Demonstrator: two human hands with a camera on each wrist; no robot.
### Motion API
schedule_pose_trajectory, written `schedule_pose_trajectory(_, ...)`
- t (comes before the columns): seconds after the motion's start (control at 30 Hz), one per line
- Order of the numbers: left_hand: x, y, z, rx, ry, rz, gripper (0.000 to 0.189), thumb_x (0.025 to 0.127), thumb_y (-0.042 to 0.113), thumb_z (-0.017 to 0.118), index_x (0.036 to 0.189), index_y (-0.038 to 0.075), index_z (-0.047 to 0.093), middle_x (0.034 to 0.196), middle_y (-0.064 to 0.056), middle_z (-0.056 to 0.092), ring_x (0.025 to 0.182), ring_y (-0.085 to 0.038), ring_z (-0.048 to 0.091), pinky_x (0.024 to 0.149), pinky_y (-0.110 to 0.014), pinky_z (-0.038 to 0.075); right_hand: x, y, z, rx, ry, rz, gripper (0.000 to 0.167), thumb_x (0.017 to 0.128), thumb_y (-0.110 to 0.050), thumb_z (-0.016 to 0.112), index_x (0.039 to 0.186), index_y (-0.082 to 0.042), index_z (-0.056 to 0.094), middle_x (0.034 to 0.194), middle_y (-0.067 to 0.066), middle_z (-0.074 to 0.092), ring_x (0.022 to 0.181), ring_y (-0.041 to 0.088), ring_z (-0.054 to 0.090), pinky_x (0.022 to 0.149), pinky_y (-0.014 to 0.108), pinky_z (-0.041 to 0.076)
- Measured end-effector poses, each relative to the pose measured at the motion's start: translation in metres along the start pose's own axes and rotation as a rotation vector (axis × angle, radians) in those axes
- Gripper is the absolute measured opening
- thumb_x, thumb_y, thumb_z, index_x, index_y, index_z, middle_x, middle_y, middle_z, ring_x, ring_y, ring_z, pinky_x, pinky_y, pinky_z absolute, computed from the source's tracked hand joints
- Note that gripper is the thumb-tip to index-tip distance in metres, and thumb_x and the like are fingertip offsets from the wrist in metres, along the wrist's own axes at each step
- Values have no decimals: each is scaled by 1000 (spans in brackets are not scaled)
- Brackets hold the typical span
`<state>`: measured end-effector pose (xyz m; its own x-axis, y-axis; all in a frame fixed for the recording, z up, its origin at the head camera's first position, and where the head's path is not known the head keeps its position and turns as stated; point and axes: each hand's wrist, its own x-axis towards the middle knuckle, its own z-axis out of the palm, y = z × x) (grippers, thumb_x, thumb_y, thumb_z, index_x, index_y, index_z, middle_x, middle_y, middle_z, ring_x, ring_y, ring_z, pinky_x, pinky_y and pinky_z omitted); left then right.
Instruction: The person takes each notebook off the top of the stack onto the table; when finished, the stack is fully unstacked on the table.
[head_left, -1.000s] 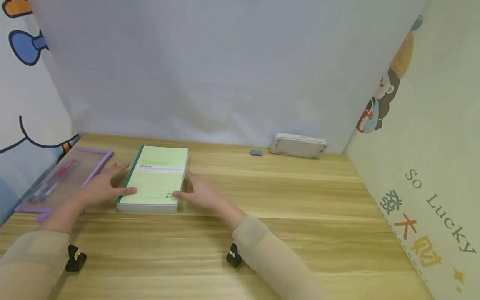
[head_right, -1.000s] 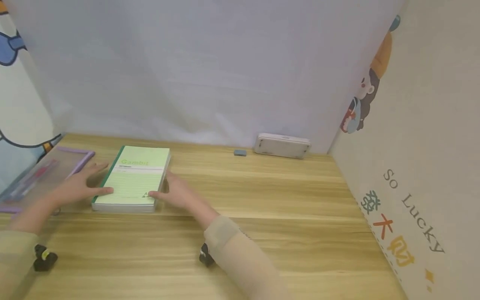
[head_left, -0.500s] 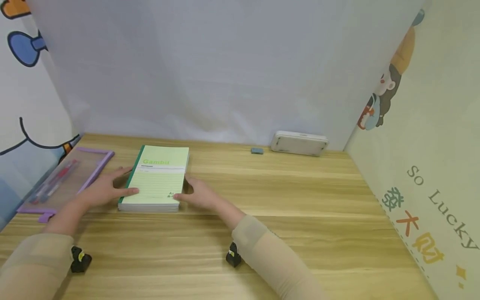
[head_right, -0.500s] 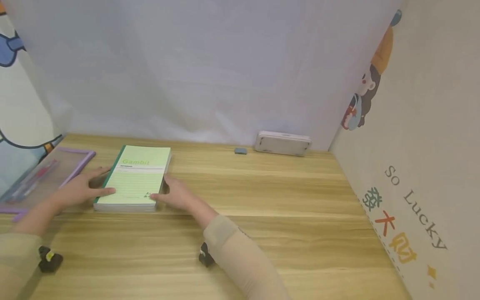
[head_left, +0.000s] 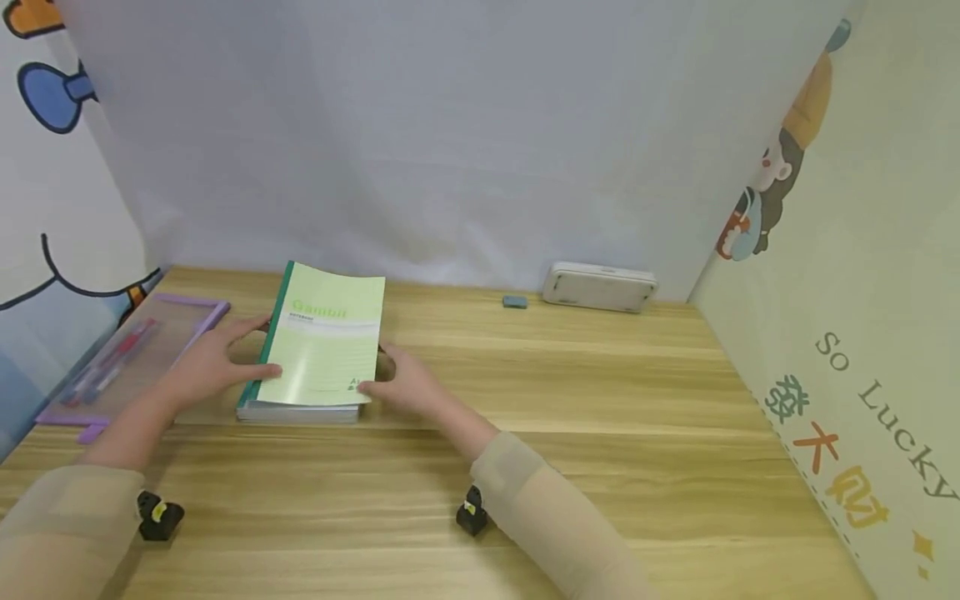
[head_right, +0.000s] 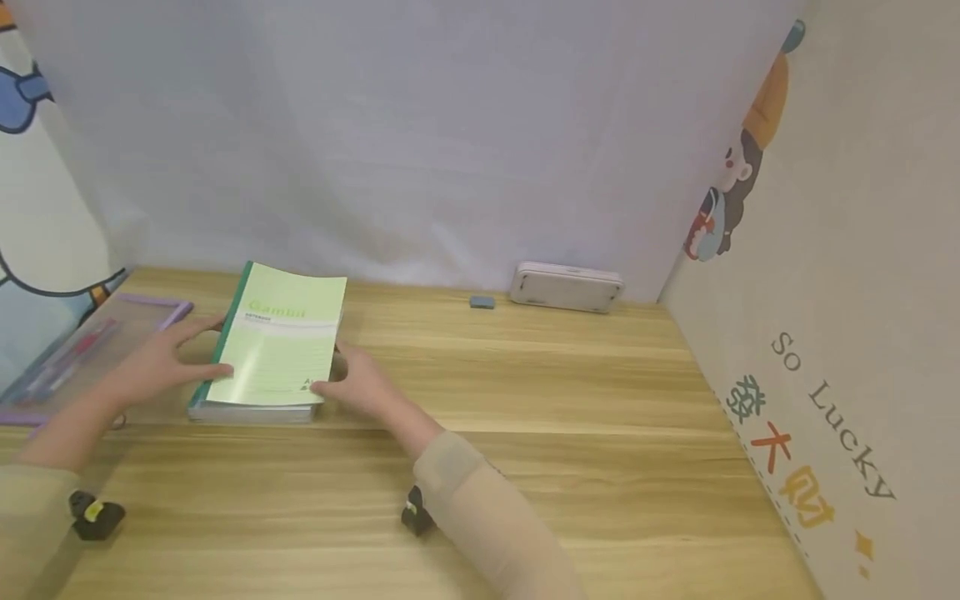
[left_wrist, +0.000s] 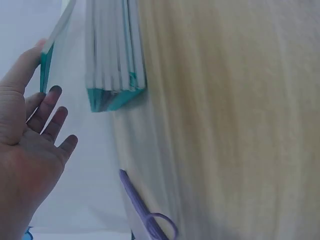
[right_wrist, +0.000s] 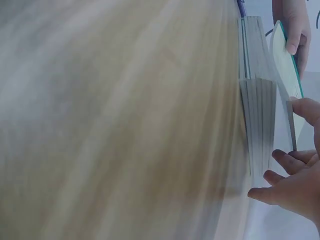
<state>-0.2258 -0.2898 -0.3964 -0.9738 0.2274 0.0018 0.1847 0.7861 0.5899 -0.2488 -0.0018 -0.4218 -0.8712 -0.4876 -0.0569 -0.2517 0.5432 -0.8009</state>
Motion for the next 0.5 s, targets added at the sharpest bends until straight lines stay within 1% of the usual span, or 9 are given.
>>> schedule_pose_trajectory(0.07, 0, 6, -2, -20, 20, 30, 93, 82, 44, 71, 149, 3, 23, 137, -26, 43, 131, -51, 28, 100, -67, 25, -1, -1, -6, 1, 16, -7, 81, 84, -25, 72, 149, -8, 27, 150, 9, 36, 139, 24, 32, 112, 36, 29)
schedule_pose_trajectory(0.13, 0, 11, -3, -29, 37, 67, 90, 82, 41, 71, 149, 3, 24, 126, -23, 51, 126, -48, 37, 99, -65, 29, -2, 0, -14, -4, 26, -13, 82, 83, -23, 74, 149, -7, 27, 143, 9, 45, 134, 24, 39, 108, 34, 35)
schedule_pose_trajectory(0.2, 2, 15, -3, -41, 46, 98, 88, 83, 38, 72, 149, 3, 26, 118, -19, 56, 120, -43, 44, 100, -61, 31, -3, 1, -22, -3, 34, -28, 83, 81, -21, 75, 148, -7, 28, 131, 9, 54, 124, 23, 47, 102, 32, 41)
schedule_pose_trajectory(0.27, 5, 21, -2, -43, 47, 131, 86, 83, 35, 72, 148, 1, 26, 111, -16, 58, 113, -38, 50, 100, -58, 34, -7, 1, -31, -2, 43, -37, 84, 80, -19, 76, 148, -6, 29, 120, 8, 58, 113, 22, 52, 94, 29, 46)
schedule_pose_trajectory(0.3, 6, 24, -2, -37, 44, 146, 86, 83, 35, 72, 147, 0, 27, 109, -15, 58, 111, -37, 51, 100, -57, 34, -8, 2, -35, 4, 50, -40, 84, 79, -17, 77, 148, -5, 29, 116, 8, 59, 109, 21, 53, 91, 28, 47)
schedule_pose_trajectory(0.37, 9, 31, 0, -35, 32, 169, 86, 83, 32, 72, 147, -3, 27, 107, -14, 59, 111, -36, 51, 100, -57, 34, -12, 3, -43, 9, 66, -50, 83, 78, -15, 77, 147, -4, 31, 111, 8, 60, 103, 20, 54, 90, 29, 48)
schedule_pose_trajectory(0.43, 12, 39, 2, -33, 17, 184, 87, 83, 32, 73, 147, -4, 25, 107, -14, 59, 114, -38, 49, 100, -58, 33, -17, 5, -51, 4, 83, -55, 83, 78, -13, 78, 147, -5, 31, 109, 7, 60, 100, 19, 54, 90, 30, 49)
schedule_pose_trajectory(0.5, 15, 46, 4, -29, 6, 185, 89, 83, 33, 73, 148, -2, 23, 108, -13, 58, 118, -40, 45, 100, -59, 32, -22, 6, -59, -3, 102, -69, 85, 77, -12, 78, 147, -6, 30, 106, 7, 60, 99, 20, 54, 90, 34, 49)
